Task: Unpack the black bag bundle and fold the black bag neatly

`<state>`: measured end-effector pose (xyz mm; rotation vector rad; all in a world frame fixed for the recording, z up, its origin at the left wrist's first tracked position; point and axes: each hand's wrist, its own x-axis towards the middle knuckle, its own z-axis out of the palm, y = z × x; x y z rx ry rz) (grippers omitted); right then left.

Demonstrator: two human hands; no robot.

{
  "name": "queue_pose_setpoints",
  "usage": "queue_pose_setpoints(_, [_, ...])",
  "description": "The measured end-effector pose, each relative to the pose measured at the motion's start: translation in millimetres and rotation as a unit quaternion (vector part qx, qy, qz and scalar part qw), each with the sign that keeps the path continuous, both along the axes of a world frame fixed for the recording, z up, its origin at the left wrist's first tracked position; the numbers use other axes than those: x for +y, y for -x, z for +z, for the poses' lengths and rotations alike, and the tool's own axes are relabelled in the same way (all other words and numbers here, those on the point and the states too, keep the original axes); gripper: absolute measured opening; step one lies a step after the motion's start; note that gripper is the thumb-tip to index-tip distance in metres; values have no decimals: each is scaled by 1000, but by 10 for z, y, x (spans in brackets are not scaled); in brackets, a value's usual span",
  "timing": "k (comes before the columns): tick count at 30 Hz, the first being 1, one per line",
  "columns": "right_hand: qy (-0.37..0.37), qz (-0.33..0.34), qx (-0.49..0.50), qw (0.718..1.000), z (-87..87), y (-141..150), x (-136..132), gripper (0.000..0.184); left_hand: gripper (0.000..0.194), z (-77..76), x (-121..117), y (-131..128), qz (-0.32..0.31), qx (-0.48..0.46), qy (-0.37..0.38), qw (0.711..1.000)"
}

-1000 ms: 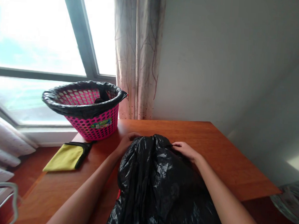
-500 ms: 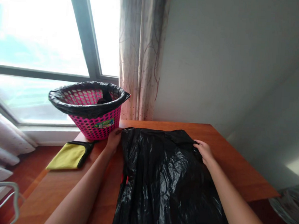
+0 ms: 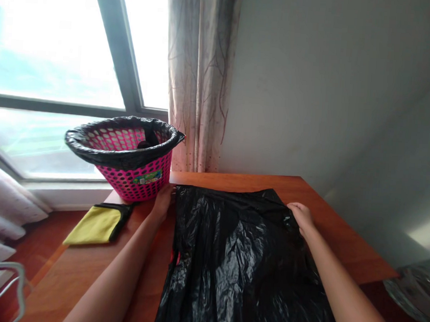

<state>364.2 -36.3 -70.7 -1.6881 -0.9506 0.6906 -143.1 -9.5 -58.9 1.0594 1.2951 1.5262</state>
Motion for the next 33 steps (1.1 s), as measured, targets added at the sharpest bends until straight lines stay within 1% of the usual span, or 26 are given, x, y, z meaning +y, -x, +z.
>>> queue_pose_setpoints(3, [16, 18, 28, 999, 45, -5, 88, 5, 45, 39, -11, -23, -11, 6, 6, 1000])
queue_pose_setpoints(6, [56, 74, 69, 993, 123, 47, 200, 6, 37, 55, -11, -41, -11, 36, 1, 999])
queue_pose_setpoints(10, [109, 164, 131, 971, 274, 147, 289, 13, 26, 37, -4, -40, -3, 71, -13, 997])
queue_pose_setpoints(12, [111, 195, 152, 963, 364, 173, 286, 16, 22, 19, 7, -29, 3, 78, -18, 997])
queue_pose_setpoints(16, [80, 273, 170, 944, 522, 149, 211, 30, 19, -16, 31, -3, 22, 80, -28, 996])
queue_pose_setpoints(17, [76, 283, 166, 942, 546, 133, 193, 31, 18, -21, 35, 2, 24, 80, -30, 996])
queue_pose_setpoints(18, [74, 274, 158, 946, 560, 115, 181, 30, 18, -24, 36, 5, 26, 79, -31, 996])
queue_pose_setpoints(19, [72, 247, 147, 955, 564, 94, 177, 29, 18, -25, 37, 8, 26, 78, -33, 996])
queue_pose_setpoints(22, [50, 128, 118, 984, 528, 20, 208, 20, 17, -14, 31, 9, 25, 76, -35, 996])
queue_pose_setpoints(23, [40, 95, 112, 988, 504, -6, 228, 17, 18, -9, 28, 8, 25, 75, -36, 996])
queue_pose_setpoints(25, [25, 58, 106, 992, 456, -49, 267, 12, 19, 1, 24, 5, 24, 72, -36, 996])
queue_pose_setpoints(28, [17, 46, 109, 993, 413, -74, 297, 7, 21, 11, 21, -2, 16, 69, -34, 997])
queue_pose_setpoints(31, [31, 83, 130, 987, 428, -63, 286, 3, 22, 17, 18, -5, 8, 67, -33, 997])
queue_pose_setpoints(33, [46, 115, 150, 981, 456, -59, 269, 8, 22, 19, 17, -6, 6, 67, -33, 997])
